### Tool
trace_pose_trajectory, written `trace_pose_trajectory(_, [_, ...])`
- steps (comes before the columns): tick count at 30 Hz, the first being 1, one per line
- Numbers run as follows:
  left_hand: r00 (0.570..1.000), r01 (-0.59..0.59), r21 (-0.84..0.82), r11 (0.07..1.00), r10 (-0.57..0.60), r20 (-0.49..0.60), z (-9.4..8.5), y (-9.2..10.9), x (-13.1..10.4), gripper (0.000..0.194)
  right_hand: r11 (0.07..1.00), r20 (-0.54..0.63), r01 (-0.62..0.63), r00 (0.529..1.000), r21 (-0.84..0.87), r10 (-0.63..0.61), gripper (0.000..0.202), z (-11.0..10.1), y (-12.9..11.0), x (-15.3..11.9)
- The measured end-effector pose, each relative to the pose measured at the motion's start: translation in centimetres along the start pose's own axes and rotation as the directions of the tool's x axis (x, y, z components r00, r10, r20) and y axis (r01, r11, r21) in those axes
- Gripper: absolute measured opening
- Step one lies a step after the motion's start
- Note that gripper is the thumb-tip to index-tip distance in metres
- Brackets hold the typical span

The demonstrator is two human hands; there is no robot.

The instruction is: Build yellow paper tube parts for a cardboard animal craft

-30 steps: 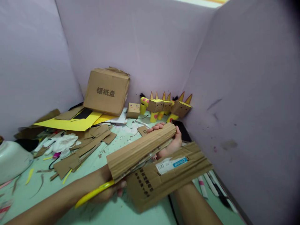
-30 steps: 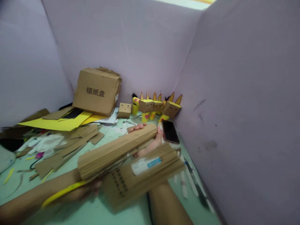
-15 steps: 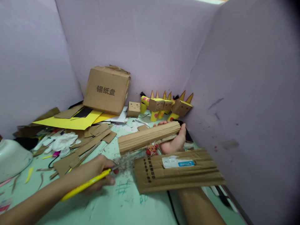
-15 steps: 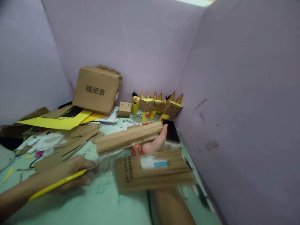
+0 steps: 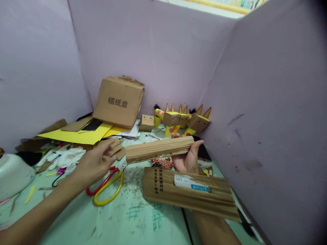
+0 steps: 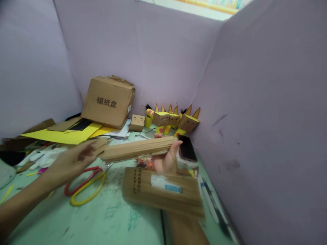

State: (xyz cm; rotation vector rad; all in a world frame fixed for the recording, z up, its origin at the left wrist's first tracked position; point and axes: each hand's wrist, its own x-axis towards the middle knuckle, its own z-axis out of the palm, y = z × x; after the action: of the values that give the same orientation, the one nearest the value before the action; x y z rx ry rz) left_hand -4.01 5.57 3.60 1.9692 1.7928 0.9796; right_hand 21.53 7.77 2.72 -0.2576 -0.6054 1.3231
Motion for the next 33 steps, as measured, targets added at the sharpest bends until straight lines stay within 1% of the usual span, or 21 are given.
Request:
trace_pose_trajectory(1, [1.0,-0.01,0.005,1.0,0.01,-0.021,-0.3,0.7,0.3,0.064,1.0,0.004,-0.025,1.0,0.008,0.024,0.049,0.1,0.2,-0.2])
trace_pose_trajectory(2, [1.0,-0.03,-0.009,1.0,0.03,0.0,-0.6,1.4,0.6,0.066,0.999,0.002,-0.05,0.999,0.021,0.05,0.048,0.1,0.5,-0.3])
trace_pose_trajectory(4, [0.982,-0.054,-0.105,0.993,0.072,0.176,-0.7,2.5,1.1,0.063,0.993,-0.01,-0.109,0.994,0.042,0.11,0.048,0.4,1.1,-0.7])
trace_pose_trajectory(5, [0.951,-0.035,-0.188,0.982,0.09,0.297,-0.5,2.9,1.2,0.058,0.989,-0.012,-0.142,0.99,0.047,0.143,0.048,0.6,1.5,-0.9])
trace_pose_trajectory(6, [0.901,0.016,-0.283,0.959,0.109,0.42,-0.2,3.2,1.2,0.052,0.984,-0.015,-0.173,0.985,0.049,0.174,0.048,0.8,1.8,-1.2])
trace_pose_trajectory(7, [0.833,0.094,-0.371,0.924,0.132,0.538,0.1,3.4,1.2,0.048,0.978,-0.018,-0.205,0.978,0.048,0.206,0.048,0.9,2.1,-1.4])
trace_pose_trajectory(9, [0.701,0.275,-0.489,0.828,0.175,0.691,0.9,3.5,1.0,0.045,0.962,-0.017,-0.273,0.962,0.024,0.273,0.048,1.2,2.5,-1.9])
trace_pose_trajectory(10, [0.659,0.353,-0.519,0.779,0.187,0.728,1.2,3.3,0.9,0.047,0.947,-0.007,-0.321,0.947,-0.011,0.321,0.049,1.2,2.7,-2.1])
trace_pose_trajectory(11, [0.643,0.408,-0.531,0.742,0.179,0.744,1.5,3.1,0.8,0.05,0.919,0.016,-0.388,0.921,-0.07,0.39,0.05,1.2,2.7,-2.3])
trace_pose_trajectory(12, [0.659,0.436,-0.539,0.721,0.152,0.736,1.7,2.8,0.7,0.053,0.875,0.053,-0.459,0.881,-0.154,0.471,0.052,1.0,2.7,-2.4])
trace_pose_trajectory(13, [0.7,0.436,-0.549,0.713,0.115,0.705,1.8,2.5,0.7,0.056,0.805,0.097,-0.532,0.815,-0.262,0.571,0.053,0.8,2.7,-2.4])
trace_pose_trajectory(14, [0.745,0.416,-0.557,0.719,0.082,0.662,1.8,2.2,0.8,0.057,0.717,0.131,-0.588,0.732,-0.374,0.669,0.053,0.5,2.5,-2.4])
trace_pose_trajectory(16, [0.805,0.355,-0.555,0.752,0.056,0.591,1.6,1.6,1.0,0.057,0.541,0.145,-0.638,0.565,-0.548,0.813,0.048,-0.1,2.3,-2.2])
trace_pose_trajectory(17, [0.822,0.324,-0.551,0.769,0.06,0.566,1.5,1.3,1.1,0.057,0.474,0.126,-0.645,0.508,-0.599,0.852,0.043,-0.3,2.2,-2.0])
trace_pose_trajectory(18, [0.831,0.298,-0.544,0.784,0.067,0.552,1.3,1.0,1.3,0.057,0.431,0.1,-0.649,0.482,-0.627,0.871,0.037,-0.5,2.2,-1.9])
trace_pose_trajectory(19, [0.837,0.278,-0.534,0.799,0.072,0.543,1.2,0.8,1.4,0.056,0.41,0.075,-0.652,0.478,-0.638,0.875,0.032,-0.7,2.2,-1.7])
trace_pose_trajectory(22, [0.84,0.256,-0.515,0.818,0.075,0.537,1.0,0.4,1.7,0.053,0.444,0.041,-0.628,0.548,-0.64,0.835,0.029,-0.7,2.4,-1.4])
trace_pose_trajectory(25, [0.84,0.259,-0.547,0.796,0.093,0.534,0.7,-0.3,2.1,0.05,0.495,0.05,-0.593,0.608,-0.635,0.793,0.031,-0.4,2.0,-1.4])
trace_pose_trajectory(27, [0.862,0.3,-0.548,0.781,0.024,0.506,0.4,-0.9,2.5,0.046,0.526,0.055,-0.578,0.639,-0.623,0.767,0.031,-0.2,1.1,-1.2])
trace_pose_trajectory(30, [0.871,0.432,-0.588,0.684,-0.148,0.468,0.0,-1.8,3.0,0.04,0.585,0.021,-0.555,0.714,-0.591,0.699,0.024,0.3,-0.5,0.3])
trace_pose_trajectory(33, [0.869,0.482,-0.689,0.541,-0.192,0.457,-0.3,-2.4,3.4,0.044,0.629,-0.09,-0.537,0.796,-0.562,0.598,0.018,1.3,-0.5,3.5])
